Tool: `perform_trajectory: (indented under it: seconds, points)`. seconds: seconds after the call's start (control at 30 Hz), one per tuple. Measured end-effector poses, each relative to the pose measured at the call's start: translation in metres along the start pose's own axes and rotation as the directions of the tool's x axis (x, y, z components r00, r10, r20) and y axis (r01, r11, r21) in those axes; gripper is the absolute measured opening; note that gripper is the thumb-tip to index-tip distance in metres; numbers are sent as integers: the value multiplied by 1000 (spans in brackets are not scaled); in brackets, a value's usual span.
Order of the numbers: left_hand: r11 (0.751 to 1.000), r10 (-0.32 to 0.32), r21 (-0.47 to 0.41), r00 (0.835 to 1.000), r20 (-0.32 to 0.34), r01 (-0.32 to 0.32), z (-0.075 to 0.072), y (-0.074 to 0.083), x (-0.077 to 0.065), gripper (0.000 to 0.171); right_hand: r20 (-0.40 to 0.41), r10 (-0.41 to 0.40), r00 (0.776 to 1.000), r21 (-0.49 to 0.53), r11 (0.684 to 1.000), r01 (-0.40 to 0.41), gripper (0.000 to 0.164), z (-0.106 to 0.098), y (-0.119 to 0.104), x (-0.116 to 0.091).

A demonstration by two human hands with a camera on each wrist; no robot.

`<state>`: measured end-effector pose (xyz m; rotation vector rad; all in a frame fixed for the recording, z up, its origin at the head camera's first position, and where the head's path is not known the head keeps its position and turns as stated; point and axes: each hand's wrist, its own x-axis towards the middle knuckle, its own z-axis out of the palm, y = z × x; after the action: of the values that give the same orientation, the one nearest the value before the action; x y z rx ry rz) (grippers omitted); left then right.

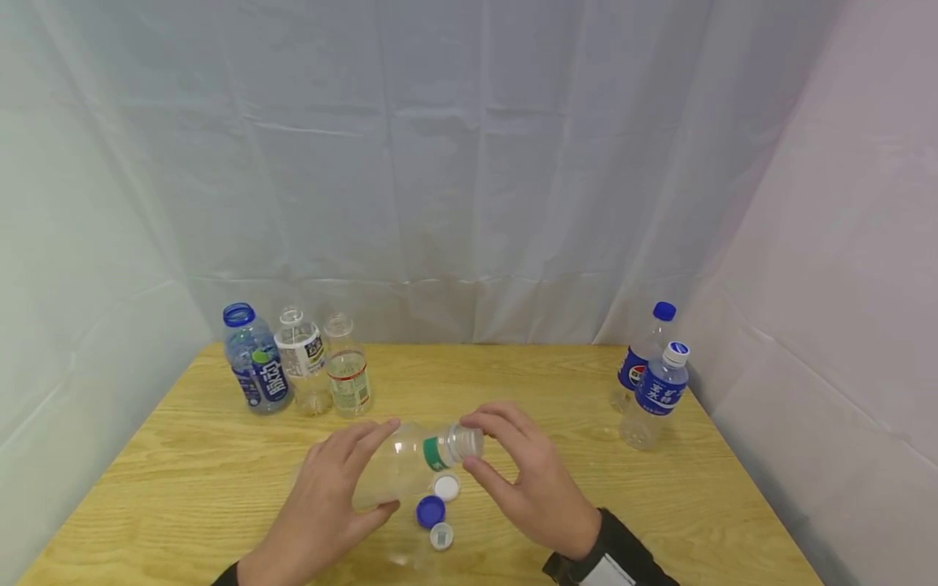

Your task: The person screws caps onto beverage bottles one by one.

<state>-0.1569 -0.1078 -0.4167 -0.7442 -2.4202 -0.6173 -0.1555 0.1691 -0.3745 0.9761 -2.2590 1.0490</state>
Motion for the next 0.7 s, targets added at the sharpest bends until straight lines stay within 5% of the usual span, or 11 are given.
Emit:
perform_trajectory:
  seconds: [0.7]
  points:
    - [995,-66,-69,996,60,70,-1,1,1,100,100,-78,992,46,996,74,53,-4,4,1]
